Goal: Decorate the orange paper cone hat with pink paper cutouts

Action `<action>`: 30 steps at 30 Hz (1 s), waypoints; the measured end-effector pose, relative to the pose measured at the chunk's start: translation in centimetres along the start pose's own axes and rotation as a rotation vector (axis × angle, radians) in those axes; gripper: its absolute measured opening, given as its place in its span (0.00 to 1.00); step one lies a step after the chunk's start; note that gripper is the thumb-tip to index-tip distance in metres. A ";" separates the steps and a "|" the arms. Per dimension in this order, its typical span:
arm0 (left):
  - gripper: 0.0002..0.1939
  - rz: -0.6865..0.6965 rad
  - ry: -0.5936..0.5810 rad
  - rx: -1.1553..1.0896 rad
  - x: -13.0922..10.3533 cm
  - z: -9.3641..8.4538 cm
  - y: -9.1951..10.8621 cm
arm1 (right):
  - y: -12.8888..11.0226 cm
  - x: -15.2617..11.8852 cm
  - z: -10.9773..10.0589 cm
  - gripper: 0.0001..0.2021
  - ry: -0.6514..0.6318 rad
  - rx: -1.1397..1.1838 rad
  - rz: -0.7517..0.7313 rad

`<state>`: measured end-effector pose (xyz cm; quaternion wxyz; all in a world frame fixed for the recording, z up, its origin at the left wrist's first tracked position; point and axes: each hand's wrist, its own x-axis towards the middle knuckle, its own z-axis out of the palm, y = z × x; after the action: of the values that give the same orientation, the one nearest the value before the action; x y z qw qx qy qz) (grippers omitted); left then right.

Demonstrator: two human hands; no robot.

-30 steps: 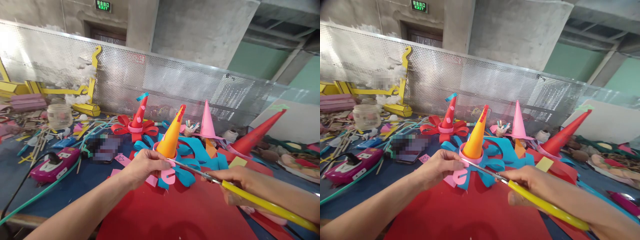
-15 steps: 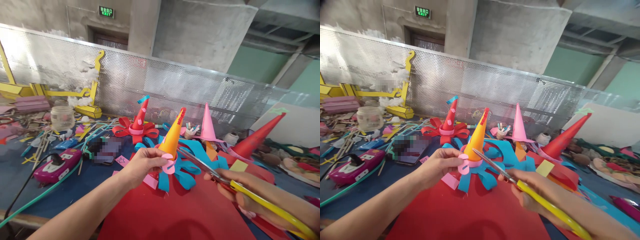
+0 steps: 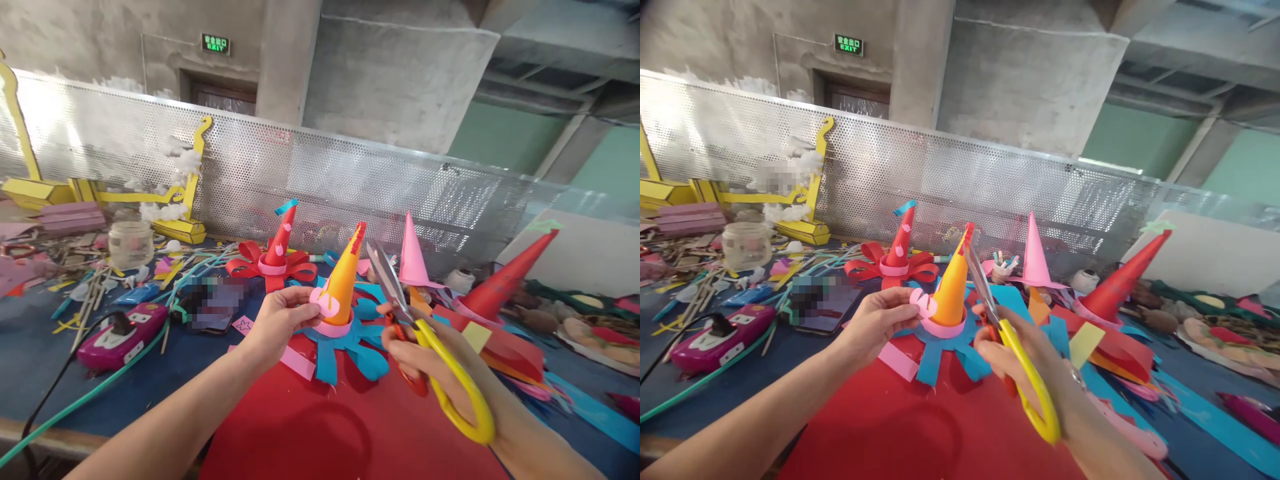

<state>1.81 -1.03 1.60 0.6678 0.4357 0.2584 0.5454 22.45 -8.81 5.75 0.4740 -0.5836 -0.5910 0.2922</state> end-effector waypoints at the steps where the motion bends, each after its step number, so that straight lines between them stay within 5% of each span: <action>1: 0.14 0.006 0.001 0.004 -0.1 0.1 0.0 | 0.0 0.3 0.3 0.16 -0.043 0.063 0.010; 11: 0.12 0.039 -0.035 0.060 -0.5 0.2 -0.2 | -0.3 3.2 5.5 0.22 -0.015 0.288 -0.013; 16: 0.14 0.012 -0.046 0.050 -0.6 0.1 -0.1 | -0.1 3.3 5.6 0.21 0.026 0.314 -0.059; 22: 0.10 0.047 0.100 0.046 -0.2 -0.1 0.0 | 0.0 3.4 4.8 0.21 0.047 0.340 -0.048; 27: 0.21 0.080 0.043 0.068 0.0 -0.1 -0.4 | -0.2 3.1 4.5 0.21 0.026 0.364 -0.038; 30: 0.18 0.104 -0.006 0.052 -0.1 0.0 -0.5 | -0.4 2.9 4.5 0.19 0.014 0.356 -0.044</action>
<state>2.05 -1.16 1.22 0.6276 0.4677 0.2474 0.5712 18.62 -5.12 5.05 0.5803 -0.4795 -0.5392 0.3776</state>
